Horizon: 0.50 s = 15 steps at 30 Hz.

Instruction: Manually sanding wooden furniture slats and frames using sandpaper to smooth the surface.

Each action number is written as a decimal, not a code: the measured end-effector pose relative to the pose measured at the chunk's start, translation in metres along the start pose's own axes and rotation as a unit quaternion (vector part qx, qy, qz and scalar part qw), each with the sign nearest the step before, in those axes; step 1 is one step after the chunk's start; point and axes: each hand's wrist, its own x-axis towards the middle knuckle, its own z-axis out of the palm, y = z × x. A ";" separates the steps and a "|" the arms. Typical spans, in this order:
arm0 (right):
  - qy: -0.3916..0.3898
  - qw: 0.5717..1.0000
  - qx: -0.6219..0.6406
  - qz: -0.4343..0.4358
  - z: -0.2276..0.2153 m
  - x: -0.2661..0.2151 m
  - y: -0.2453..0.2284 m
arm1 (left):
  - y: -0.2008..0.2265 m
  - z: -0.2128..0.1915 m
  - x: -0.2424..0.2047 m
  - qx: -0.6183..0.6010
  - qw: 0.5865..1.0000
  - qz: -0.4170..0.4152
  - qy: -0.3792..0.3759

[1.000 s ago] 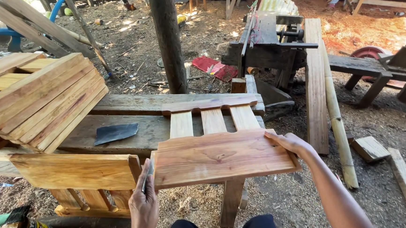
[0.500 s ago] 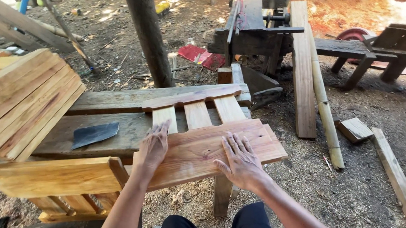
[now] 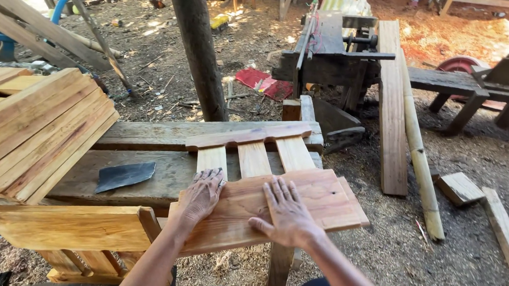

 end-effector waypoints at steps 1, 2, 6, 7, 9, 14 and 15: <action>0.001 1.000 -0.002 -0.003 0.000 0.002 -0.003 | 0.001 -0.006 0.005 0.001 1.000 -0.003 0.003; -0.010 1.000 -0.018 0.001 0.000 0.004 -0.006 | 0.002 -0.013 0.009 -0.007 0.999 -0.029 -0.044; -0.008 1.000 -0.017 0.000 0.014 0.016 -0.001 | -0.031 0.025 0.071 -0.005 0.998 -0.013 -0.062; -0.008 1.000 -0.017 -0.001 0.013 0.017 -0.001 | -0.041 0.038 0.087 -0.005 0.998 -0.013 -0.062; -0.001 1.000 0.002 -0.006 0.012 0.016 0.001 | -0.061 0.065 0.118 0.051 0.996 0.059 0.044; 0.226 0.966 -0.092 -0.087 0.048 0.036 0.017 | -0.021 0.021 0.078 -0.011 0.998 -0.021 -0.064; 0.449 0.866 -0.162 -0.151 0.070 0.046 0.024 | -0.011 0.009 0.059 -0.052 0.992 -0.033 -0.113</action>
